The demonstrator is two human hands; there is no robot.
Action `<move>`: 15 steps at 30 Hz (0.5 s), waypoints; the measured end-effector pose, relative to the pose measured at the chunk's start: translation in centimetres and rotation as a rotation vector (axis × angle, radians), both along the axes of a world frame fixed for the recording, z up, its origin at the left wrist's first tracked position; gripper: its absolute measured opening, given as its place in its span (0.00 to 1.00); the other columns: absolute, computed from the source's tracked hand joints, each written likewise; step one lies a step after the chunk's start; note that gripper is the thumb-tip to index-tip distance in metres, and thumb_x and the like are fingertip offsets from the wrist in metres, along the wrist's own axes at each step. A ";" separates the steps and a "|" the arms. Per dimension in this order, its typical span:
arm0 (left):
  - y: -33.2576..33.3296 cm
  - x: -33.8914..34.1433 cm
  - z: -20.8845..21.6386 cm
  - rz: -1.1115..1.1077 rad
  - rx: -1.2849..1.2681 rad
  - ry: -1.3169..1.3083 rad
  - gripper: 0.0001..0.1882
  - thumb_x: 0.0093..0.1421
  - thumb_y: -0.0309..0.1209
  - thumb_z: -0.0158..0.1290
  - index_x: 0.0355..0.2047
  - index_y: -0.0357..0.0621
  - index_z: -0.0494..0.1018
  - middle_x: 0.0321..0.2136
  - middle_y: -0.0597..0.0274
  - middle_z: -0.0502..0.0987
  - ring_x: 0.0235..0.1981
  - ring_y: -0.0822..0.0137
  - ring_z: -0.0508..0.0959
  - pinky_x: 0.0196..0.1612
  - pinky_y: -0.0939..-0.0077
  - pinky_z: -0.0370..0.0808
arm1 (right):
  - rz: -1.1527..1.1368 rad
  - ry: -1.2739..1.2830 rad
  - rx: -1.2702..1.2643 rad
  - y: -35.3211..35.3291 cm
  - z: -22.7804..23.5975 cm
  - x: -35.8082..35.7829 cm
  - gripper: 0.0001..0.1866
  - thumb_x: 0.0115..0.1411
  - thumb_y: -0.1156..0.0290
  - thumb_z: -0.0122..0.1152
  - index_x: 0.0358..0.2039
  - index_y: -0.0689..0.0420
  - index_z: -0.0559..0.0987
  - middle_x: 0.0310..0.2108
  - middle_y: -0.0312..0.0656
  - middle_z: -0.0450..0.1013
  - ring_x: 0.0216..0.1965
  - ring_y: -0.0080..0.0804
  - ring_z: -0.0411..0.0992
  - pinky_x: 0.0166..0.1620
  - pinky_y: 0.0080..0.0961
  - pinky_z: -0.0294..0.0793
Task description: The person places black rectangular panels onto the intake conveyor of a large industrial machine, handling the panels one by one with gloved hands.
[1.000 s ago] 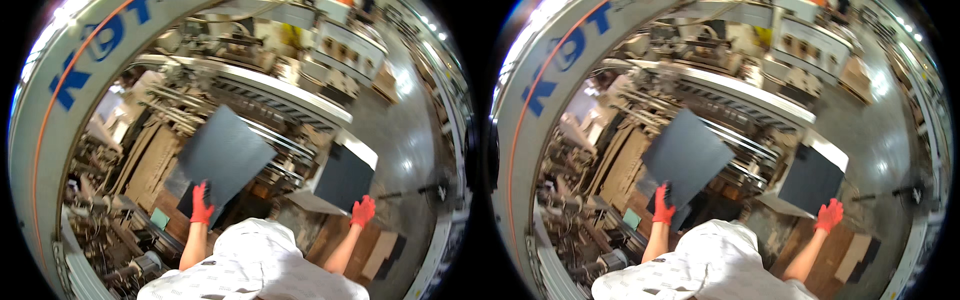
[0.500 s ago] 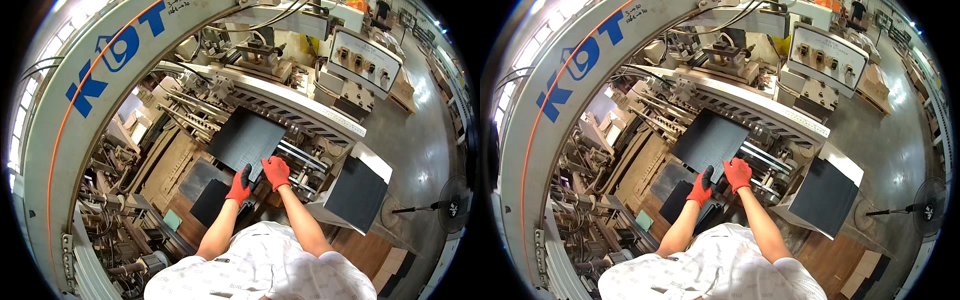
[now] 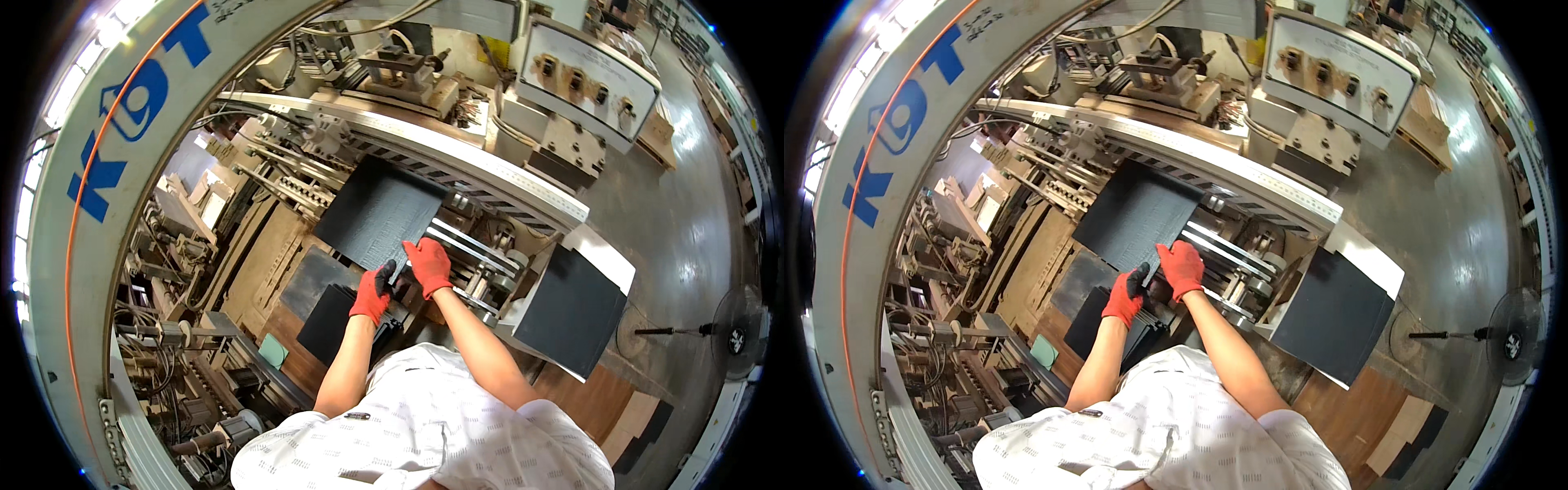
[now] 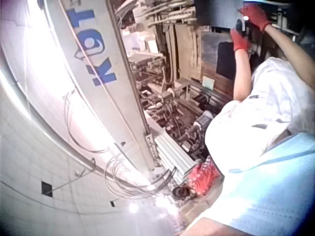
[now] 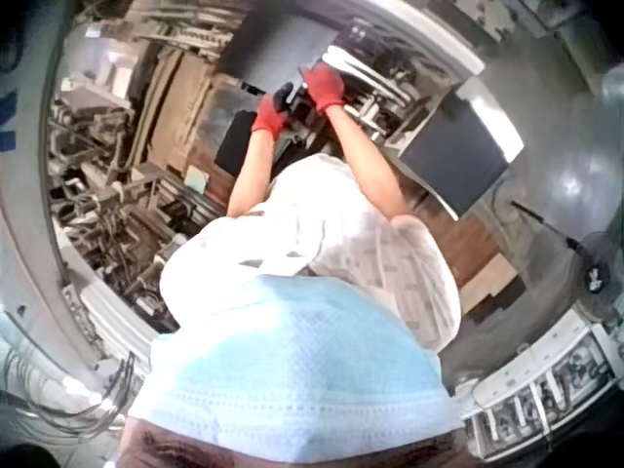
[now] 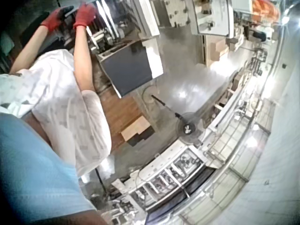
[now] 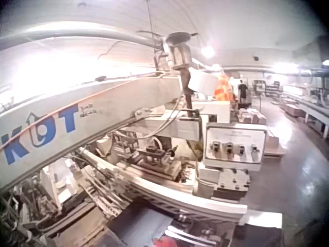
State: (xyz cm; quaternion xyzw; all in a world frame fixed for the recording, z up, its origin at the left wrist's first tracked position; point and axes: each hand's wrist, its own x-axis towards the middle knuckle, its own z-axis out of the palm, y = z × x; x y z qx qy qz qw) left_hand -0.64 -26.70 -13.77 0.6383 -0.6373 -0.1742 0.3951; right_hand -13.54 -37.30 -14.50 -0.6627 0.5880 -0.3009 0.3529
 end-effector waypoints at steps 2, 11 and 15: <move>0.2 1.0 -2.3 0.014 -0.051 0.031 0.11 0.50 0.17 0.53 0.36 0.38 0.75 0.27 0.41 0.74 0.25 0.44 0.70 0.31 0.69 0.70 | 0.080 0.035 0.098 0.1 1.1 0.1 0.25 0.55 0.45 0.59 0.24 0.58 0.77 0.31 0.51 0.76 0.37 0.53 0.75 0.38 0.47 0.72; 0.8 1.8 -7.4 0.189 0.176 0.908 0.10 0.64 0.38 0.55 0.37 0.45 0.75 0.32 0.66 0.74 0.29 0.67 0.73 0.35 0.74 0.74 | 0.044 0.022 -0.051 0.6 0.4 0.3 0.26 0.56 0.45 0.59 0.22 0.59 0.75 0.26 0.48 0.74 0.34 0.51 0.74 0.35 0.44 0.70; -0.5 -2.8 0.1 0.422 0.453 1.364 0.14 0.64 0.43 0.56 0.43 0.48 0.72 0.37 0.67 0.73 0.33 0.69 0.74 0.35 0.72 0.76 | 0.036 0.018 -0.032 0.1 -0.5 -0.7 0.25 0.57 0.46 0.58 0.22 0.59 0.75 0.28 0.49 0.74 0.35 0.52 0.74 0.37 0.48 0.69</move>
